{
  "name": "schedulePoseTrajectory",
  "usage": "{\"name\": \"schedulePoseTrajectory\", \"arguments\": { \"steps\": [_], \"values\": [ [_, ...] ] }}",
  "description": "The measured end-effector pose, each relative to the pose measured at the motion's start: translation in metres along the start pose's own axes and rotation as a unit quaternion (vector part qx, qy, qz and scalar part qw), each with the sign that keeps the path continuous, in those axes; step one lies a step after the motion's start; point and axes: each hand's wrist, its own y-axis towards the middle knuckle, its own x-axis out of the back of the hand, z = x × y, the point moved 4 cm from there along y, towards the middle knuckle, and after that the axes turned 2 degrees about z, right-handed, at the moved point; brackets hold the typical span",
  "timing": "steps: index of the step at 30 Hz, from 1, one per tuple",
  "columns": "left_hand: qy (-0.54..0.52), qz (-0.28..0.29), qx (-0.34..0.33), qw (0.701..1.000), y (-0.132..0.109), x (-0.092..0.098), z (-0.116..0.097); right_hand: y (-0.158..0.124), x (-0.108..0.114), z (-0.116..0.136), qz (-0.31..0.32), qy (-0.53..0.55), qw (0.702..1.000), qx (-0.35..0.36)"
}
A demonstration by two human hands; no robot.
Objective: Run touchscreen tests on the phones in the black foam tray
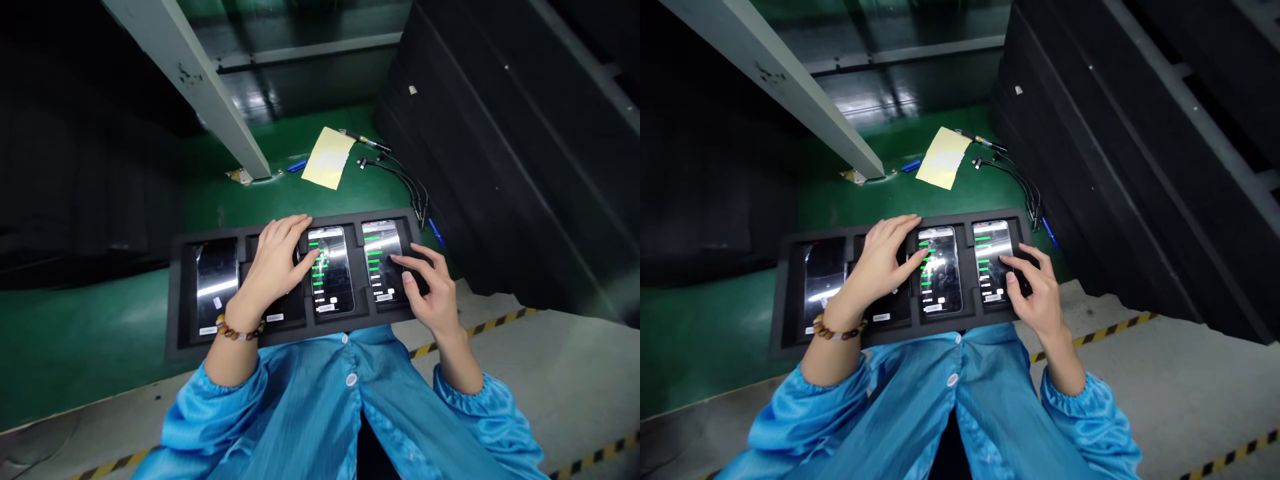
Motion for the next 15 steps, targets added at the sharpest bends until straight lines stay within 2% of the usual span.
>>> {"name": "schedulePoseTrajectory", "arguments": {
  "steps": [5,10,15],
  "values": [
    [0.007,-0.001,-0.007,1.0,0.0001,-0.0026,0.0028,0.0007,-0.0019,0.001,0.014,-0.005,1.0,0.015],
    [0.009,-0.018,0.016,1.0,0.0033,-0.0022,-0.001,0.0032,-0.0043,0.0011,0.024,-0.034,0.999,-0.019],
    [0.003,-0.024,0.024,0.999,0.005,-0.0012,-0.0046,0.0014,-0.0026,0.0022,0.025,-0.026,0.999,-0.02]
  ]
}}
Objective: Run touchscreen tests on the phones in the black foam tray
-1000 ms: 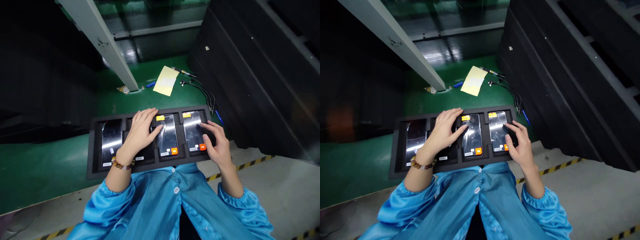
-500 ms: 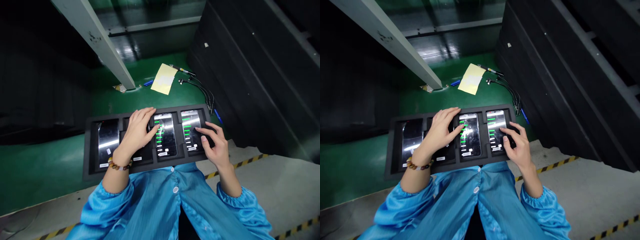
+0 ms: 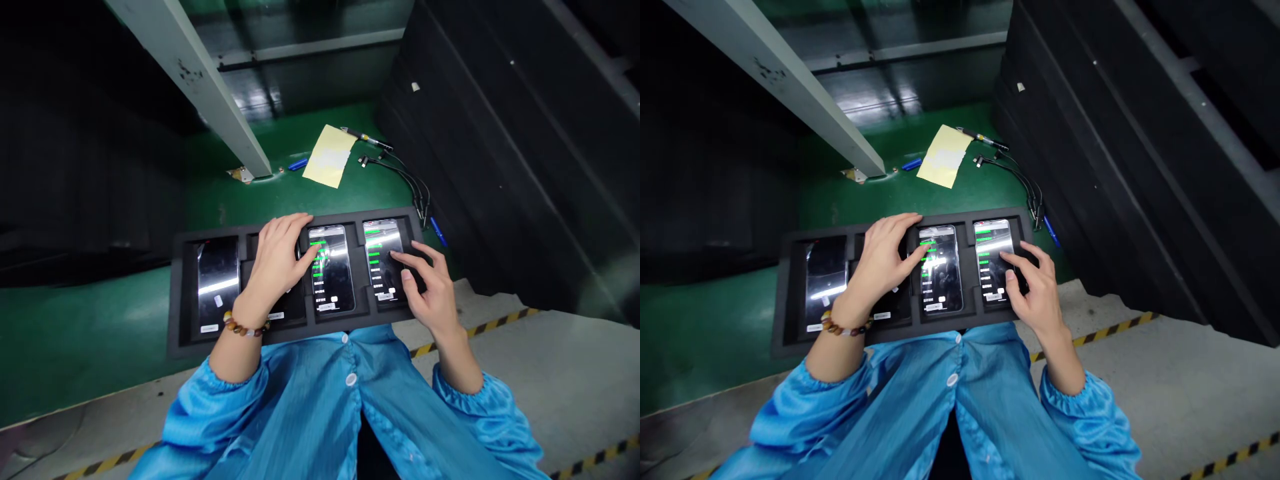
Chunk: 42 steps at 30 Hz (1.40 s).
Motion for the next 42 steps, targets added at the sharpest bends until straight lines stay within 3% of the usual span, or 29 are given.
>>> {"name": "schedulePoseTrajectory", "arguments": {
  "steps": [8,15,27,42],
  "values": [
    [-0.019,0.025,-0.021,0.999,-0.006,0.0,0.003,-0.004,0.003,0.002,-0.005,0.012,0.999,0.05],
    [-0.002,0.01,-0.019,1.0,-0.005,-0.004,0.005,0.001,-0.002,0.003,0.025,-0.03,0.999,0.016],
    [0.03,-0.032,0.016,0.999,0.003,-0.005,-0.002,0.003,-0.004,0.003,0.033,-0.043,0.998,0.019],
    [0.017,-0.02,0.019,0.999,0.002,-0.003,-0.002,0.003,-0.002,0.004,0.035,-0.026,0.999,0.014]
  ]
}}
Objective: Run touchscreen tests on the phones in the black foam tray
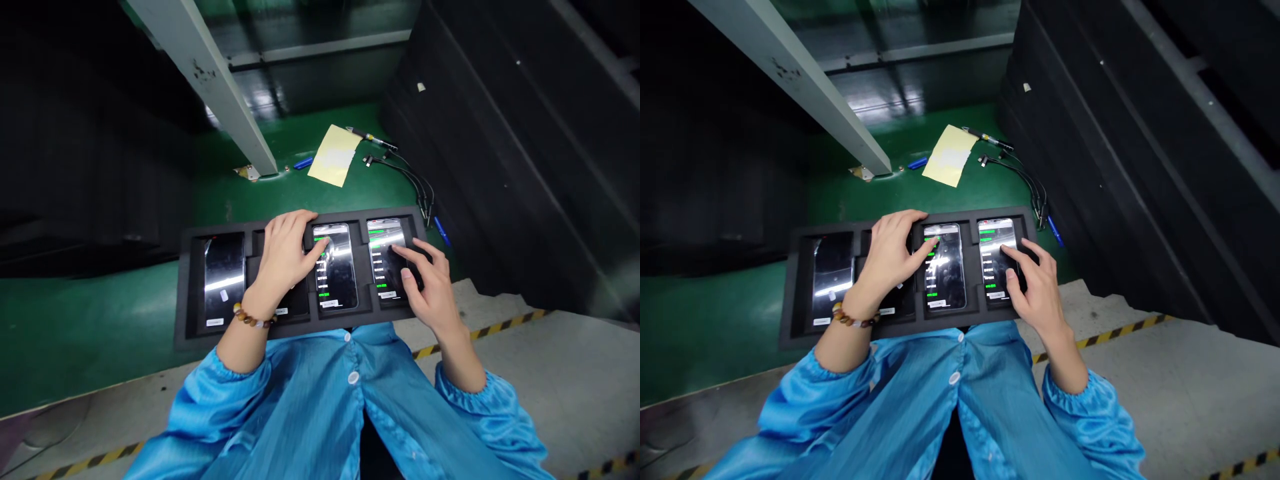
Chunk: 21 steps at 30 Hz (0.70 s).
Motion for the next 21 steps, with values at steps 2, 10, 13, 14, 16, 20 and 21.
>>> {"name": "schedulePoseTrajectory", "arguments": {
  "steps": [2,10,13,14,16,20,21],
  "values": [
    [-0.003,0.013,-0.02,1.0,-0.0016,0.0012,0.0005,-0.0021,0.0019,-0.0004,-0.014,0.024,1.0,0.005],
    [0.008,0.006,-0.022,1.0,-0.0012,-0.0014,0.0026,0.0004,-0.0009,-0.0004,0.007,-0.007,1.0,-0.005],
    [0.011,0.004,-0.015,1.0,-0.0001,-0.0027,0.002,0.0024,-0.0015,0.0006,0.012,-0.014,1.0,-0.006],
    [0.012,0.004,-0.014,1.0,0.0,-0.0028,0.0019,0.0025,-0.0015,0.0007,0.012,-0.016,1.0,-0.007],
    [0.012,0.003,-0.013,1.0,0.0,-0.0025,0.0017,0.002,-0.0011,0.0004,0.01,-0.016,1.0,-0.006],
    [-0.007,0.009,-0.015,1.0,-0.0018,-0.0002,0.0012,-0.0009,0.0015,-0.0002,-0.006,0.011,1.0,0.004],
    [-0.015,0.014,-0.016,1.0,-0.0027,0.0004,0.0012,-0.0018,0.0022,-0.0002,-0.01,0.018,1.0,0.008]
  ]
}}
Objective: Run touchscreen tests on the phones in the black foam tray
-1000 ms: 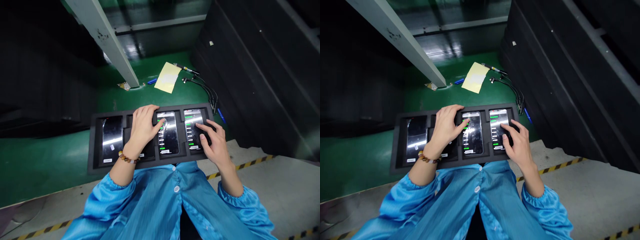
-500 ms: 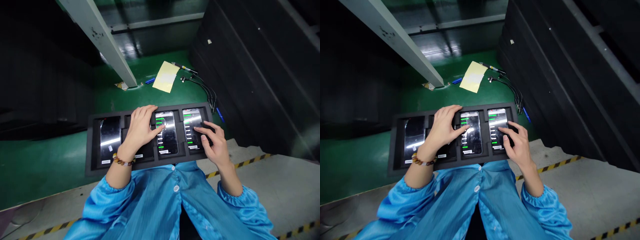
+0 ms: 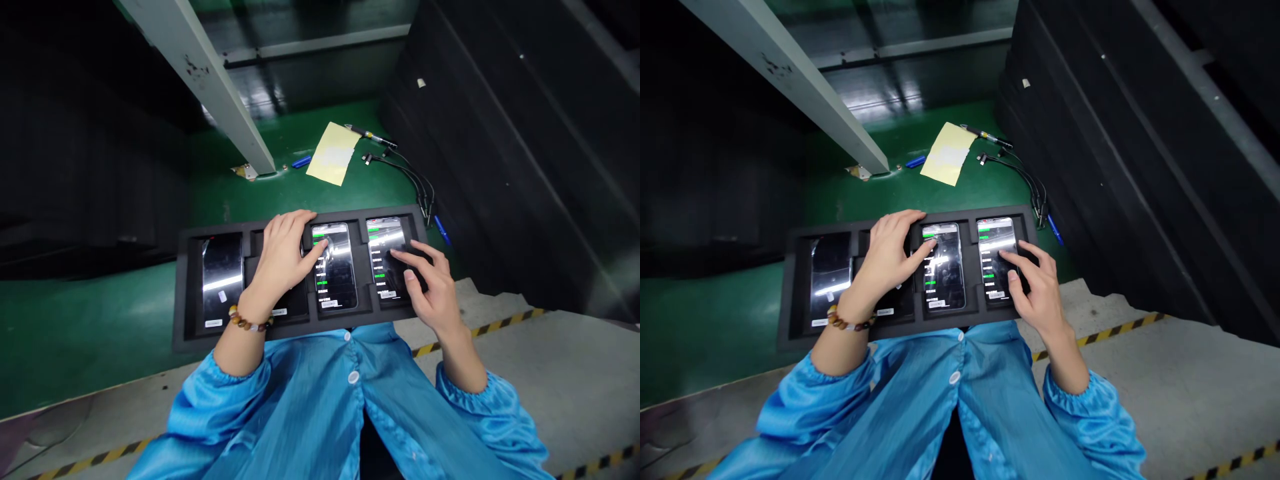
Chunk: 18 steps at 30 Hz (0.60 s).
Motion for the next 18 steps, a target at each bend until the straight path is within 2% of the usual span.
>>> {"name": "schedulePoseTrajectory", "arguments": {
  "steps": [9,18],
  "values": [
    [-0.005,0.064,-0.024,0.998,-0.0096,-0.0016,0.0053,-0.0021,0.001,0.0006,-0.016,0.007,0.999,0.027],
    [-0.002,0.066,-0.023,0.998,-0.0089,-0.001,0.0052,-0.0043,0.0018,-0.0015,-0.043,0.039,0.998,0.016]
  ]
}}
